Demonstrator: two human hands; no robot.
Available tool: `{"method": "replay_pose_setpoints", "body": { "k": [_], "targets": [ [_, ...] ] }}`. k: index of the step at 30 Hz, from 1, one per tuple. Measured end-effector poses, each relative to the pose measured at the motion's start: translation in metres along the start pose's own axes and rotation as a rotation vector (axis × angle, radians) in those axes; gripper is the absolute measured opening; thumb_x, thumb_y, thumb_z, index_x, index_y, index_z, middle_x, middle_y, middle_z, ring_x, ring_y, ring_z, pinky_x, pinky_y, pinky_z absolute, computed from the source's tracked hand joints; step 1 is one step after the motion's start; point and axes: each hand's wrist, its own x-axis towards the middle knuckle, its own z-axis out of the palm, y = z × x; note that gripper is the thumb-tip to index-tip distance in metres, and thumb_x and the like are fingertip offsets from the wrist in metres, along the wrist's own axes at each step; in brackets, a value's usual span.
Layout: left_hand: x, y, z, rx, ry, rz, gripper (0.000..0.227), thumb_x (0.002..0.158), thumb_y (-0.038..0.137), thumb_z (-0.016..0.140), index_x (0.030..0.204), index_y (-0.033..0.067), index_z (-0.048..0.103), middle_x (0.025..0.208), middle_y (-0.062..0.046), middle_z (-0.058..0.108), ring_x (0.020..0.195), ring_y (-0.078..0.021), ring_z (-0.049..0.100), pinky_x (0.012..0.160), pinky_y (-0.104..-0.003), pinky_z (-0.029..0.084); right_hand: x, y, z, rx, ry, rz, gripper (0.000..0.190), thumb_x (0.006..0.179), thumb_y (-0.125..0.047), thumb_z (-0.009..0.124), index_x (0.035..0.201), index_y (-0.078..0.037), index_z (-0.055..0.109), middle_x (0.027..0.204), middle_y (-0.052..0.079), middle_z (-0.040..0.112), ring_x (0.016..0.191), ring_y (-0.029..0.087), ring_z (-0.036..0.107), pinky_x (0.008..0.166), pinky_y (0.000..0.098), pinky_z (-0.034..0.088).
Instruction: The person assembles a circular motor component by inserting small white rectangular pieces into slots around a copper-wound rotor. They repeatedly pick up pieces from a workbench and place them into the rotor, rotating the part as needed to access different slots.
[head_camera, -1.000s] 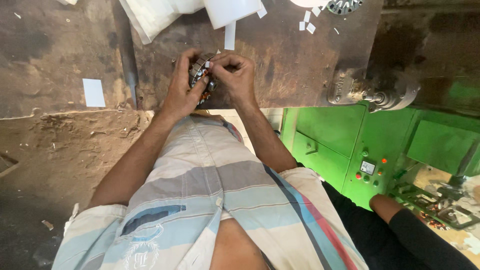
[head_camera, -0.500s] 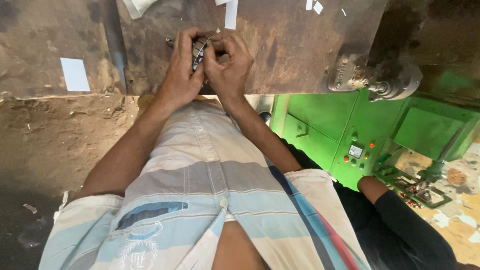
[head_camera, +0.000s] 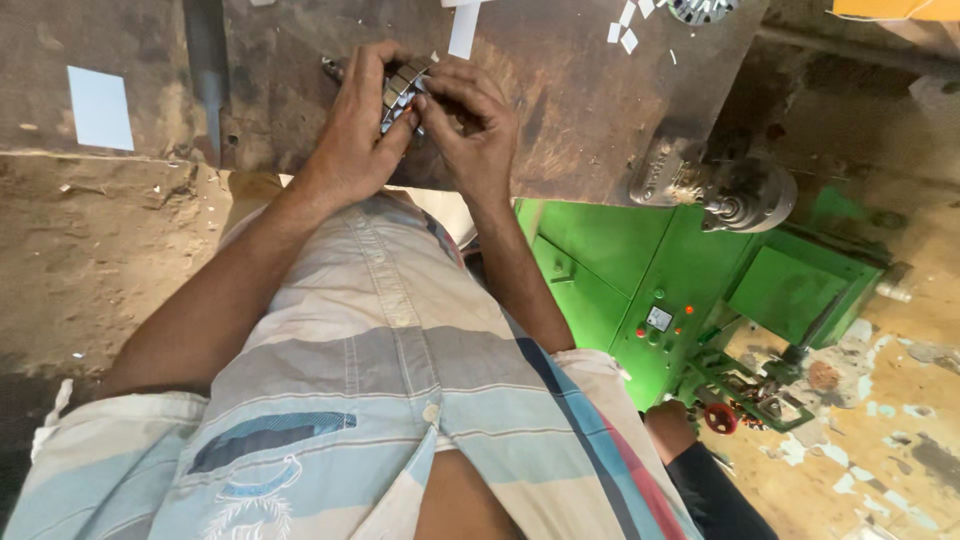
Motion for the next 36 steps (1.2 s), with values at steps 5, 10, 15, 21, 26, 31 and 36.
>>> {"method": "replay_pose_setpoints", "body": {
  "k": [5,10,15,21,26,31,36],
  "targets": [
    [0.001,-0.003,0.001,-0.026,0.001,-0.013,0.056,0.094,-0.004,0.064,0.144,-0.0020,0.038,0.138,-0.023,0.048,0.138,-0.0375,0.050,0.120,-0.045,0.041,0.003,0.000,-0.006,-0.044,-0.075,0.045,0.009,0.096,0.006,0.071,0.105,0.003,0.072,0.111,0.009,0.067,0.098,0.015,0.068,0.084,0.0259,0.061],
    [-0.001,-0.004,0.002,-0.002,-0.017,-0.020,0.057,0.097,-0.003,0.065,0.146,-0.0033,0.035,0.137,-0.024,0.047,0.137,-0.0381,0.050,0.119,-0.045,0.040,0.002,-0.011,0.003,-0.211,-0.021,-0.049,0.008,0.097,0.006,0.070,0.104,0.003,0.069,0.106,0.008,0.066,0.095,0.014,0.067,0.082,0.0254,0.058],
    [-0.002,-0.005,0.002,0.001,-0.025,-0.031,0.054,0.100,-0.001,0.064,0.145,-0.0040,0.035,0.138,-0.025,0.047,0.139,-0.0385,0.050,0.118,-0.045,0.041,0.000,-0.014,0.000,-0.115,-0.027,0.021,0.010,0.094,0.006,0.073,0.103,0.003,0.071,0.108,0.009,0.066,0.094,0.014,0.067,0.079,0.0259,0.059],
    [-0.003,0.000,0.001,0.004,-0.011,-0.058,0.049,0.100,0.001,0.065,0.140,-0.0041,0.038,0.130,-0.024,0.047,0.128,-0.0383,0.053,0.112,-0.045,0.043,0.001,-0.012,-0.010,-0.069,-0.021,-0.011,0.009,0.091,0.008,0.077,0.099,0.004,0.074,0.102,0.012,0.070,0.096,0.014,0.069,0.079,0.0244,0.061],
    [-0.007,0.000,0.001,-0.049,-0.002,-0.042,0.048,0.098,-0.001,0.063,0.140,-0.0043,0.039,0.130,-0.023,0.047,0.127,-0.0375,0.054,0.111,-0.044,0.045,-0.002,-0.005,-0.008,-0.069,-0.079,0.047,0.007,0.092,0.006,0.076,0.098,0.003,0.074,0.104,0.012,0.071,0.091,0.014,0.071,0.076,0.0255,0.063],
    [-0.009,0.004,-0.001,-0.100,0.009,-0.058,0.048,0.099,-0.002,0.062,0.141,-0.0047,0.038,0.128,-0.023,0.046,0.125,-0.0389,0.053,0.111,-0.046,0.044,-0.003,-0.012,-0.009,-0.257,-0.077,-0.038,0.009,0.093,0.007,0.078,0.100,0.003,0.073,0.105,0.012,0.071,0.093,0.015,0.067,0.074,0.0222,0.056],
    [-0.011,0.005,-0.004,-0.130,-0.025,-0.078,0.049,0.097,-0.003,0.059,0.141,-0.0036,0.037,0.131,-0.024,0.044,0.129,-0.0396,0.053,0.111,-0.047,0.044,-0.010,-0.017,-0.013,-0.255,-0.080,0.023,0.024,0.093,0.013,0.077,0.114,0.003,0.069,0.111,0.016,0.071,0.102,0.020,0.072,0.087,0.0292,0.063]
  ]
}}
